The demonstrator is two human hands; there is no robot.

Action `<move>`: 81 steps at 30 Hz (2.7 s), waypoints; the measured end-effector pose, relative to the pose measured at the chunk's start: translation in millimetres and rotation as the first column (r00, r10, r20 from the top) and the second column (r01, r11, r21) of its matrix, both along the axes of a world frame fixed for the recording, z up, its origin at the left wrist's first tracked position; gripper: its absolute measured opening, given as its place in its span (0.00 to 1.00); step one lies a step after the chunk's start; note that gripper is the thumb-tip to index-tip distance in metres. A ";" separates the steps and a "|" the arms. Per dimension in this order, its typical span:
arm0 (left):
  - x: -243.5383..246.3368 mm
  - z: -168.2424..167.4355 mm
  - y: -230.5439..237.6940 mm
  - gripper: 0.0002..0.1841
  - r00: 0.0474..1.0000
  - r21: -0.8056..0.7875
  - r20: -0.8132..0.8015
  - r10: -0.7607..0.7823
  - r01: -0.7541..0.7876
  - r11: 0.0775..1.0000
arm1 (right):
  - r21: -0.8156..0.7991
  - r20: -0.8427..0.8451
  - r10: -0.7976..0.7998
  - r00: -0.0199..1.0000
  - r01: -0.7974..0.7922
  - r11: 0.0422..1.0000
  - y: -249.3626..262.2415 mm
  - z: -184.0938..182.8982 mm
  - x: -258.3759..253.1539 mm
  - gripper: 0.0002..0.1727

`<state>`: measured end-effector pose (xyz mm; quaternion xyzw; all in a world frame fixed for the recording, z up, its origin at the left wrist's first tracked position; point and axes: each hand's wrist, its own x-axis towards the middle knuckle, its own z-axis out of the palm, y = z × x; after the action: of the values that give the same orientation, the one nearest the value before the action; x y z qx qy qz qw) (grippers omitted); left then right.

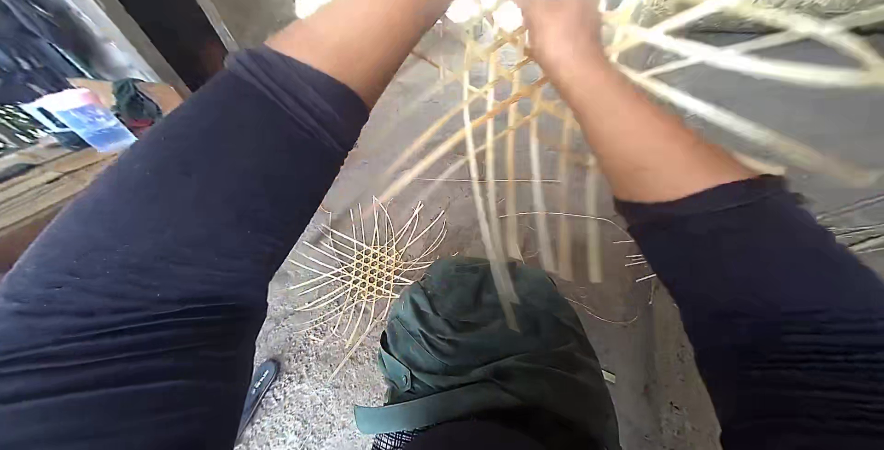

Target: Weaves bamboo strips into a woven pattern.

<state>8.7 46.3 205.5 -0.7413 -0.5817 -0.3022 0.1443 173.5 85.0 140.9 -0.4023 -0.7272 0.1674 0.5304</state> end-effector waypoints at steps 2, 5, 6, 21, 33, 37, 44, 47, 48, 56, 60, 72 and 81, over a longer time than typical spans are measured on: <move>8.0 -17.9 -17.9 0.11 0.966 -0.211 0.206 0.159 -0.114 0.971 | -0.078 0.187 0.090 0.978 -0.076 0.994 6.8 1.9 12.3 0.30; 1.2 -85.0 -28.0 0.18 0.888 -0.514 0.379 0.261 -0.033 0.857 | -0.335 0.452 0.273 0.849 -0.122 0.934 -5.4 -44.1 27.0 0.39; 1.0 -120.3 -38.1 0.19 0.846 -0.593 0.452 0.282 0.049 0.804 | -0.438 0.490 0.334 0.805 -0.104 0.893 -19.2 -71.9 30.6 0.40; 13.1 -427.7 -226.8 0.32 0.656 -0.497 0.684 0.320 0.098 0.862 | -0.214 0.552 0.320 0.770 -0.241 0.947 -179.9 -355.7 52.1 0.24; 24.0 -443.1 -223.9 0.34 0.648 -0.399 0.682 0.339 -0.058 0.915 | -0.350 0.538 0.316 0.782 -0.134 0.927 -182.0 -354.7 -10.8 0.18; 25.4 -456.8 -224.9 0.32 0.634 -0.340 0.715 0.295 -0.054 0.939 | -0.416 0.502 0.307 0.809 -0.086 0.906 -181.3 -356.1 -12.0 0.18; 25.1 -463.6 -222.5 0.32 0.637 -0.317 0.726 0.260 -0.025 0.948 | -0.507 0.376 0.354 0.856 -0.130 0.852 -173.0 -361.5 -3.8 0.12; 24.3 -464.2 -223.0 0.31 0.645 -0.304 0.717 0.263 -0.050 0.951 | -0.517 0.274 0.430 0.860 -0.245 0.820 -159.8 -351.4 13.0 0.10; 23.6 -464.2 -223.0 0.30 0.648 -0.296 0.716 0.260 -0.055 0.954 | -0.462 0.293 0.410 0.864 -0.248 0.852 -154.5 -349.3 19.6 0.10; 24.9 -464.8 -223.0 0.31 0.656 -0.281 0.715 0.242 -0.047 0.959 | -0.149 0.563 0.258 0.785 -0.210 0.966 -139.9 -367.4 32.6 0.13; 24.5 -464.5 -223.3 0.30 0.652 -0.275 0.719 0.240 -0.050 0.960 | -0.107 0.600 0.230 0.766 -0.208 0.972 -138.5 -371.3 34.6 0.14; 23.7 -468.1 -221.9 0.29 0.691 -0.230 0.692 0.210 -0.065 0.971 | -0.046 0.638 0.174 0.750 -0.188 0.981 -135.9 -380.6 28.6 0.13; 25.0 -468.7 -224.2 0.29 0.715 -0.192 0.675 0.179 -0.064 0.979 | -0.194 0.602 0.296 0.741 -0.224 0.955 -137.8 -364.0 36.6 0.19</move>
<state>33.8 -177.9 -263.2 -0.5447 -0.6626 -0.4998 -0.1203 210.1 -52.8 -223.1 -0.3576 -0.9002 0.1364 0.2078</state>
